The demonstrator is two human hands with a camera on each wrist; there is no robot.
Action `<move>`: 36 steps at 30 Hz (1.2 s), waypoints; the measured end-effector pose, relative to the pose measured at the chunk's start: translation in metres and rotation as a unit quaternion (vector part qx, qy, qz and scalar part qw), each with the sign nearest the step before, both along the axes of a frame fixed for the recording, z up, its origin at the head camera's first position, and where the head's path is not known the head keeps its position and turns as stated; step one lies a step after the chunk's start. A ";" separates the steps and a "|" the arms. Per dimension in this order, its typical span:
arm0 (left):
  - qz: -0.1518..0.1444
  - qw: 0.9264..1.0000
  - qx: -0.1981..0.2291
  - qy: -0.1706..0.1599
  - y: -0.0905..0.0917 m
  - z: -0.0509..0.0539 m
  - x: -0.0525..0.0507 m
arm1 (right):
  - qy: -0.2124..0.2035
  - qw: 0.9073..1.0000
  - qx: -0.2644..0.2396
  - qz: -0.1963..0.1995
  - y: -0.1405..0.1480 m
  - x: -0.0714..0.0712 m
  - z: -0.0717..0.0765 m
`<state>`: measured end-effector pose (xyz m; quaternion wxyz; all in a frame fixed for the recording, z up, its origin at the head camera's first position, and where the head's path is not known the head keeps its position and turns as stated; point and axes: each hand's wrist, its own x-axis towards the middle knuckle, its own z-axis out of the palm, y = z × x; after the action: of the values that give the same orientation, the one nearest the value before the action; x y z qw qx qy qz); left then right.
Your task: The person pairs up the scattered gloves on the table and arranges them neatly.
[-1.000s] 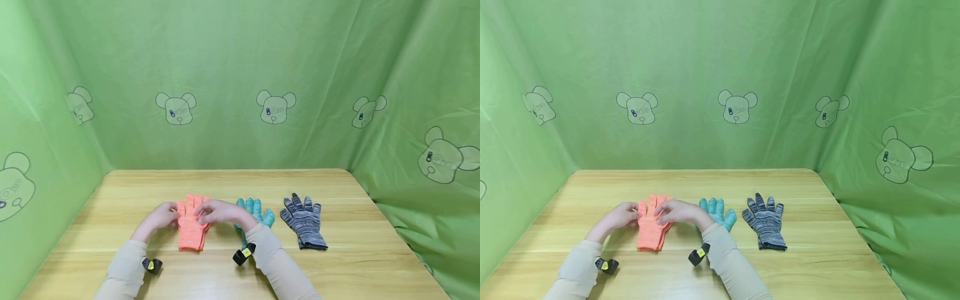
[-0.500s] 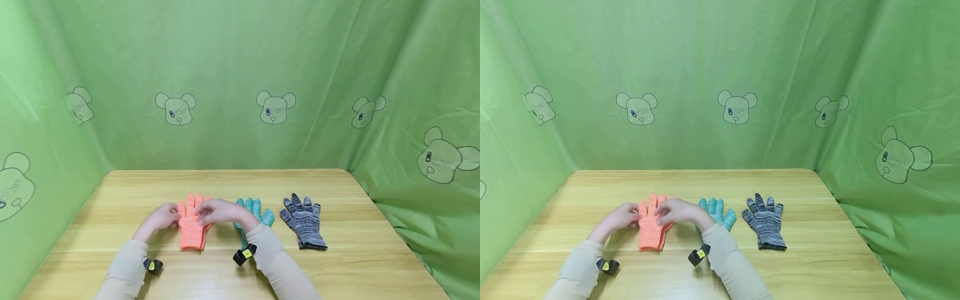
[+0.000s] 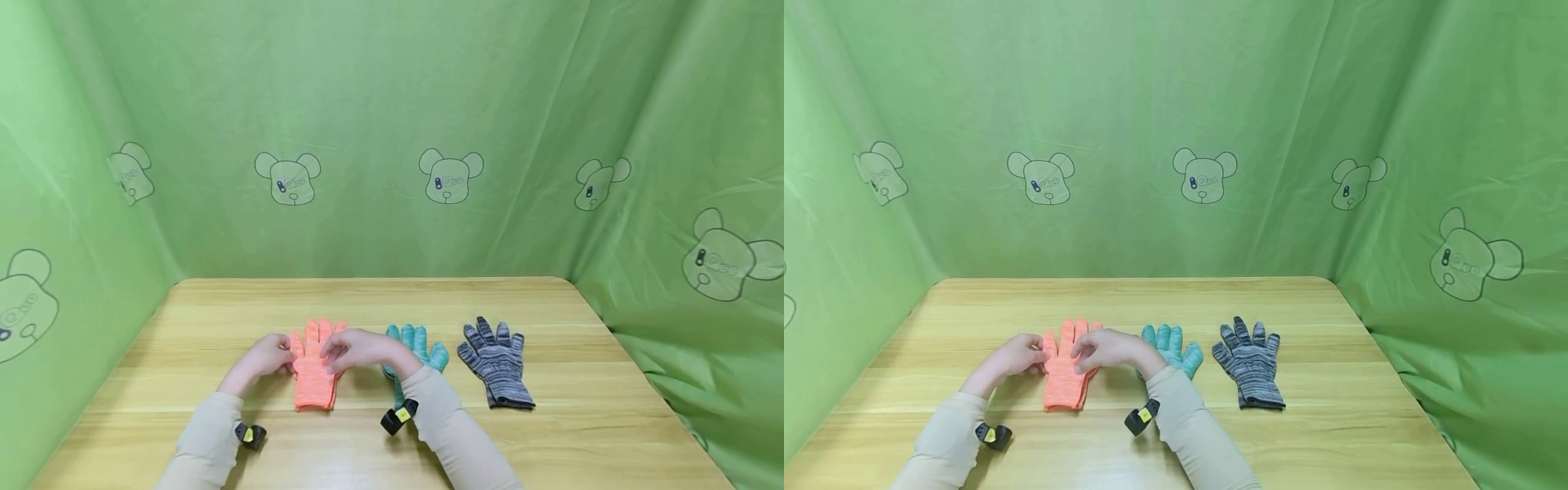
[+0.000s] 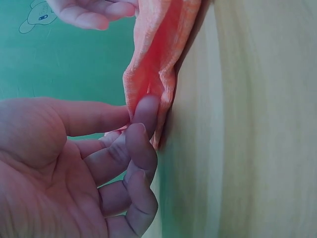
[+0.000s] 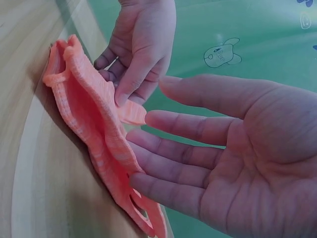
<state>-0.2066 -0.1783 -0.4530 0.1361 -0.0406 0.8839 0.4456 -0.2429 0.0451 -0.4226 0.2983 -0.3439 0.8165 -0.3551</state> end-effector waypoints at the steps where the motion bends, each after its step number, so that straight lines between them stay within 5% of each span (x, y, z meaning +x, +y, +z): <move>1: 0.001 1.000 -0.002 -0.001 0.000 0.000 0.000 | 0.000 1.000 0.000 0.000 0.000 0.000 -0.001; 14: 0.018 0.999 -0.017 -0.037 -0.004 -0.001 0.001 | -0.001 1.000 0.003 0.003 0.002 -0.002 -0.006; 21: 0.025 0.999 -0.023 -0.027 -0.006 -0.001 0.001 | 0.020 0.999 -0.004 -0.030 0.011 -0.007 0.001; 36: 0.009 0.999 -0.022 -0.031 -0.010 0.000 0.001 | -0.011 0.994 -0.048 -0.100 0.027 -0.024 -0.002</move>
<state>-0.2052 -0.1884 -0.4534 0.1585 -0.0652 0.8884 0.4259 -0.2665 0.0718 -0.4242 0.2530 -0.2706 0.8254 -0.4260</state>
